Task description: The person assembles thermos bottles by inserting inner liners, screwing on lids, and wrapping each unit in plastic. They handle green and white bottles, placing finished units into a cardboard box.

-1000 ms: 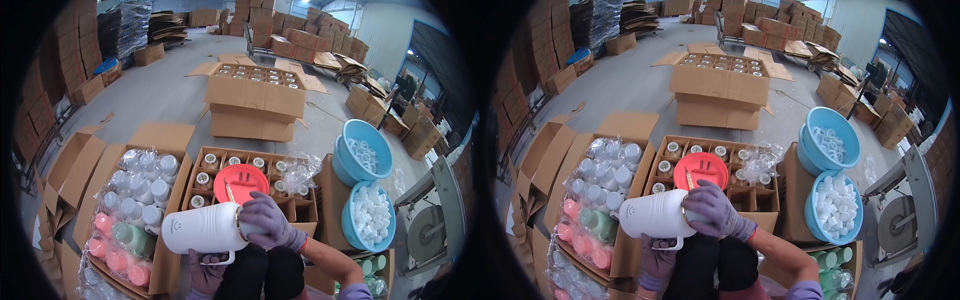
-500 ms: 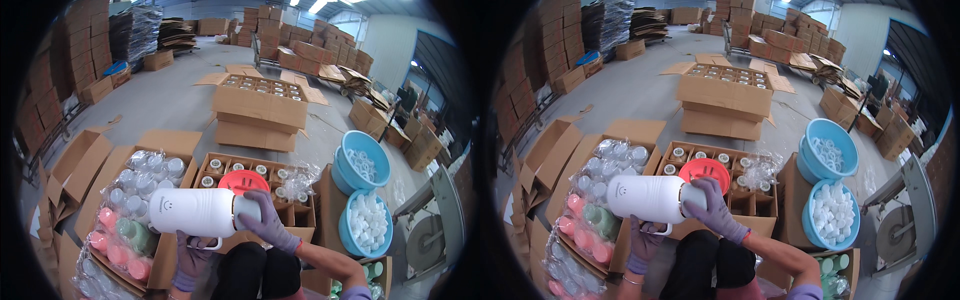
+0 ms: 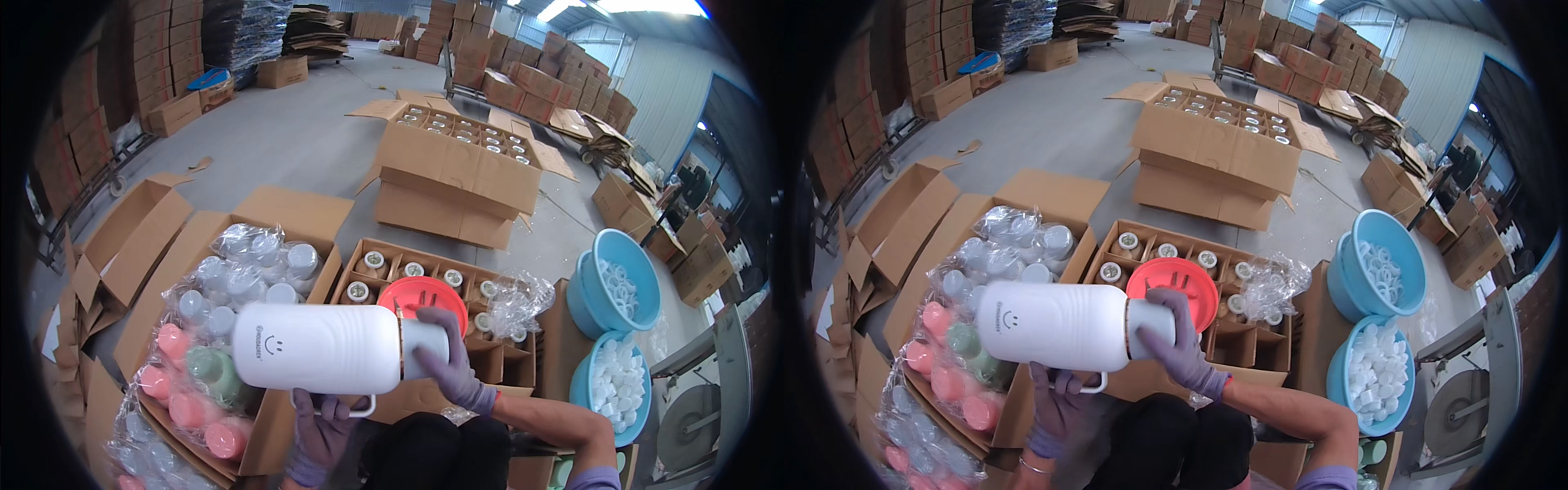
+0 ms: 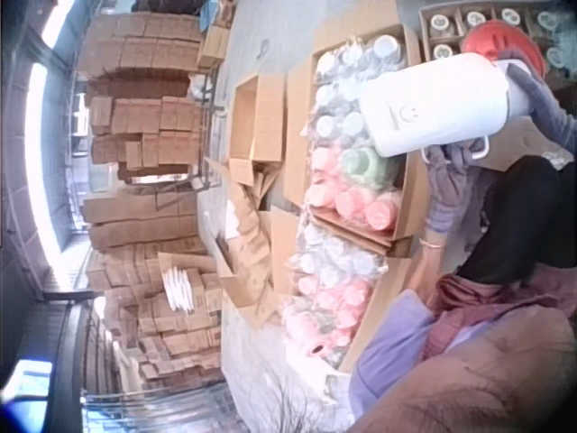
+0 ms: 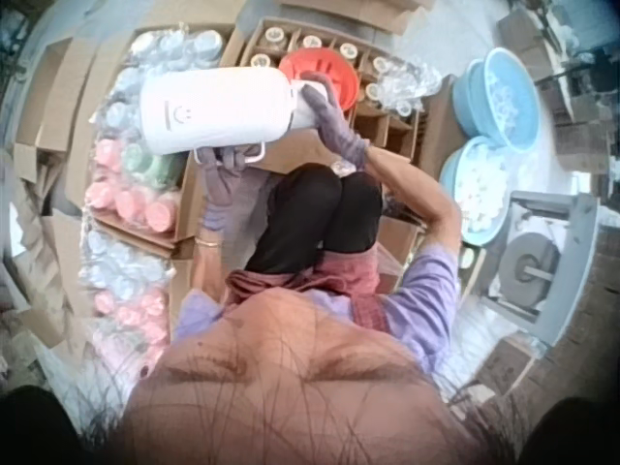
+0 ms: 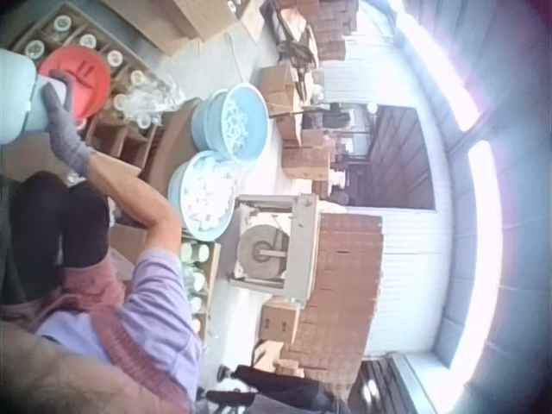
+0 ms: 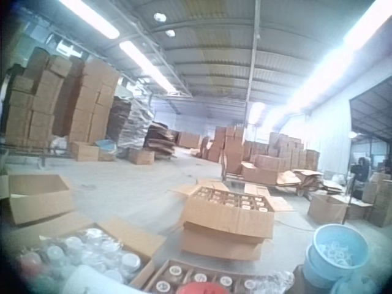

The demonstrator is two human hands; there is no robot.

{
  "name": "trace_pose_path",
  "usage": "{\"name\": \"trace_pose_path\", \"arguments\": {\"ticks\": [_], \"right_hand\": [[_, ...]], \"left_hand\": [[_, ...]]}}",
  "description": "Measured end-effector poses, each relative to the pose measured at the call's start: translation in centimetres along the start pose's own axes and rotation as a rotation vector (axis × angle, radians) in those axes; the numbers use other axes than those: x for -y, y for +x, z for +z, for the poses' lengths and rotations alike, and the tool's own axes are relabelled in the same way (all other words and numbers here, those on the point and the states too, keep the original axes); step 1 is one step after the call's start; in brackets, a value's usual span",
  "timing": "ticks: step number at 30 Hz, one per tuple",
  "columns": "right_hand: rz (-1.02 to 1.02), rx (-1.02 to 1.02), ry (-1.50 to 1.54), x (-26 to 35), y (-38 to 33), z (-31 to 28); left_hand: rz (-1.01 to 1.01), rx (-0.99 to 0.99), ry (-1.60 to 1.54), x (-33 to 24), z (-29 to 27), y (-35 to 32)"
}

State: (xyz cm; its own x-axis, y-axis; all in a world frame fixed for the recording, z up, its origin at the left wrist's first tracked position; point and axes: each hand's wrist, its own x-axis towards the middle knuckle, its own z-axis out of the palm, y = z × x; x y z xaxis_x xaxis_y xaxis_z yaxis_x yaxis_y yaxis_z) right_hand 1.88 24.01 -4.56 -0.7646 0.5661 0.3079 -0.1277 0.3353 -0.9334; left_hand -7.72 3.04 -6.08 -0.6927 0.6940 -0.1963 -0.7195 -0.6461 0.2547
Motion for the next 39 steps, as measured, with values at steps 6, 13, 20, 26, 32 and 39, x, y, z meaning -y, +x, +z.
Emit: {"name": "trace_pose_path", "arguments": {"ticks": [6, 13, 20, 26, 32, 39], "right_hand": [[0.851, 0.383, 0.815, -4.3, 1.0, 2.5], [0.218, 0.197, -1.181, -19.9, 9.6, -3.7], [0.314, 0.256, -1.162, -26.4, 8.5, -6.9], [0.514, 0.282, 0.139, -1.3, 4.4, -4.5], [-0.881, 0.705, -0.577, 10.2, 1.5, -5.3], [-1.015, 0.721, -0.585, 14.1, -4.5, -5.9]], "left_hand": [[0.166, 0.014, 0.789, -6.8, -4.1, 3.3], [0.438, -0.184, 0.973, -11.4, -7.5, 3.6], [-0.145, 0.044, 1.287, -8.1, -1.2, 4.2], [-0.263, 0.135, 1.341, -8.6, -1.8, 3.2], [-0.483, 0.334, 1.319, -9.3, 2.9, 2.3], [-0.603, 0.713, 1.43, -6.9, 4.6, 1.3]]}}
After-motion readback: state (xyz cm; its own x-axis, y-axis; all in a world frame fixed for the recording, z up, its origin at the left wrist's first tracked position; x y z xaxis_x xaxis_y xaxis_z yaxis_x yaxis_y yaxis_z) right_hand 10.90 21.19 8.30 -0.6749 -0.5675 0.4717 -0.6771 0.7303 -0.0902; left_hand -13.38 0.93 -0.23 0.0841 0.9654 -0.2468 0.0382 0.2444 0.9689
